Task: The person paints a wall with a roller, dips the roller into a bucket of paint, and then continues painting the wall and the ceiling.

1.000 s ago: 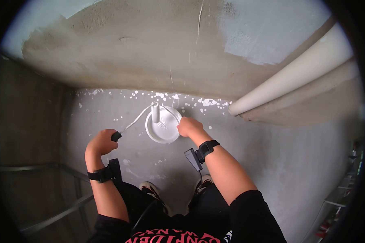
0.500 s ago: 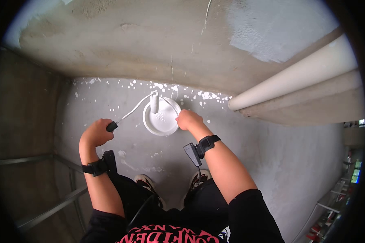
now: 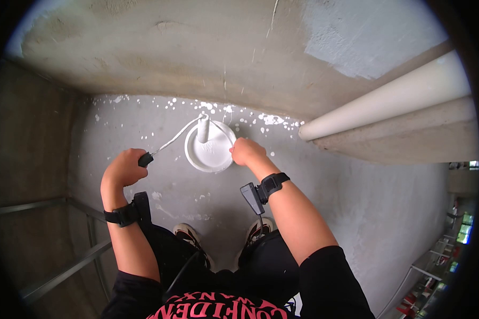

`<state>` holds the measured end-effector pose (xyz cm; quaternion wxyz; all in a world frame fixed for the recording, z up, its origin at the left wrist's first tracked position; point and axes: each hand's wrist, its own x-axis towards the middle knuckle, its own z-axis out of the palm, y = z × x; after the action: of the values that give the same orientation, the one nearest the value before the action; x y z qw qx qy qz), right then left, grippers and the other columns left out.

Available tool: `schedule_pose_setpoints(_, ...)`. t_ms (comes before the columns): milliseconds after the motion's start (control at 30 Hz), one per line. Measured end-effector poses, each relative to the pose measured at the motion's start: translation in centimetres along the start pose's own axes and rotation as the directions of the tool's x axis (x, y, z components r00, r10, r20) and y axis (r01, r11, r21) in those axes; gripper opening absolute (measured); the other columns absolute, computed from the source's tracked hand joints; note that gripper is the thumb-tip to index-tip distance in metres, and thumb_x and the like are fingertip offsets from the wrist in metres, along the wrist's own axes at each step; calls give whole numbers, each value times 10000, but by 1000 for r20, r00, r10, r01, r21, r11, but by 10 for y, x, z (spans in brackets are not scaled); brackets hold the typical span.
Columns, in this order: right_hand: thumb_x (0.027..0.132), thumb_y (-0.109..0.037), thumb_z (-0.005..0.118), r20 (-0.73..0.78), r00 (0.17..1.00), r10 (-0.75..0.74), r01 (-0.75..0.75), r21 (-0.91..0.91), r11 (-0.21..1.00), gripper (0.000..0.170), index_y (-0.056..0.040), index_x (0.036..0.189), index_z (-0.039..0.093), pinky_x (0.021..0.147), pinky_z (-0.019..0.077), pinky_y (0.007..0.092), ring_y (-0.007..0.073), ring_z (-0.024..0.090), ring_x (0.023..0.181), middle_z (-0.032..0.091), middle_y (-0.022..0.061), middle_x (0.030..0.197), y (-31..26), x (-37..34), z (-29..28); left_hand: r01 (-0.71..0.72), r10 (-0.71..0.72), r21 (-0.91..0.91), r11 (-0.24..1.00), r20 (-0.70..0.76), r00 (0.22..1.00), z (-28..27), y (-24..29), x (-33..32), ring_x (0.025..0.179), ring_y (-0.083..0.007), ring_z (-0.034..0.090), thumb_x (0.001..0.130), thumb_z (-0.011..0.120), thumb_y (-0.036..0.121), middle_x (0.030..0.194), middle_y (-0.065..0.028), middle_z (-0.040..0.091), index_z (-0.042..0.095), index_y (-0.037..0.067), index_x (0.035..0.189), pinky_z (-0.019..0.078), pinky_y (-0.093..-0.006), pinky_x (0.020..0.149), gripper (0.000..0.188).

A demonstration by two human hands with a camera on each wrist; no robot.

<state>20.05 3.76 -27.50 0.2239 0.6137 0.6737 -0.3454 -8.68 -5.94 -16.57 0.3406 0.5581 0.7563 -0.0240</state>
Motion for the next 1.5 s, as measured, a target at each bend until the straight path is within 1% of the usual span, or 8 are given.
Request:
schedule_pose_setpoints(33,950,-362,516,35,999,8,-7,-7,1000,332,-130,1136,662,860,501,419,324,610,1081,653,114,1151,-2,-3,-4,-12,12,9,1000,-6,1000,1,-1,1,674,-395,567,618,562,24,720,-207,604,605,9,791,443,-440,580,178)
schedule_pose_setpoints(267,950,-364,512,31,999,23,-23,-2,1000,338,-127,1142,659,870,496,417,324,606,1086,649,120,1158,-1,1,-1,23,-23,-3,1000,1,1000,0,0,-1,690,-398,573,617,560,23,736,-209,610,609,9,793,454,-434,593,183)
schedule_pose_setpoints(367,951,-364,507,43,999,7,-7,-1,1000,351,-114,1149,653,874,493,420,324,605,1088,647,125,1161,-1,-1,-3,-18,18,5,1000,-14,1000,2,-4,1,693,-395,576,617,563,25,739,-208,613,611,8,797,457,-431,596,187)
schedule_pose_setpoints(533,955,-351,492,22,1000,9,-9,6,1000,357,-104,1165,641,886,488,426,332,598,1094,640,138,1169,0,1,0,-9,9,-4,1000,-12,1000,2,-5,2,703,-392,584,621,574,27,745,-206,618,623,10,815,461,-432,603,201)
schedule_pose_setpoints(967,952,-351,493,31,999,16,-16,-3,1000,359,-101,1163,639,898,483,432,333,593,1103,632,134,1185,3,5,1,21,-21,6,1000,-6,1000,1,-5,1,689,-383,582,630,595,33,737,-200,619,618,12,813,457,-432,597,186)
schedule_pose_setpoints(1167,948,-336,496,20,1000,3,-3,-1,1000,351,-100,1166,638,904,482,432,334,589,1110,631,135,1189,4,5,2,15,-15,-1,1000,-39,999,9,-14,9,705,-385,584,640,594,46,745,-193,622,612,14,809,455,-438,601,173)
schedule_pose_setpoints(1333,949,-335,493,19,1000,10,-10,18,1000,356,-93,1171,632,905,480,434,336,589,1107,631,140,1185,4,4,1,31,-26,54,998,-87,996,16,-29,20,745,-372,595,652,587,63,768,-172,632,617,40,833,466,-438,617,185)
schedule_pose_setpoints(1500,948,-339,492,17,1000,19,-19,16,1000,358,-92,1168,632,892,487,432,334,593,1102,636,138,1176,5,5,2,39,-36,80,996,-41,999,25,-37,29,776,-353,606,654,579,56,806,-147,648,624,68,861,478,-425,632,213)
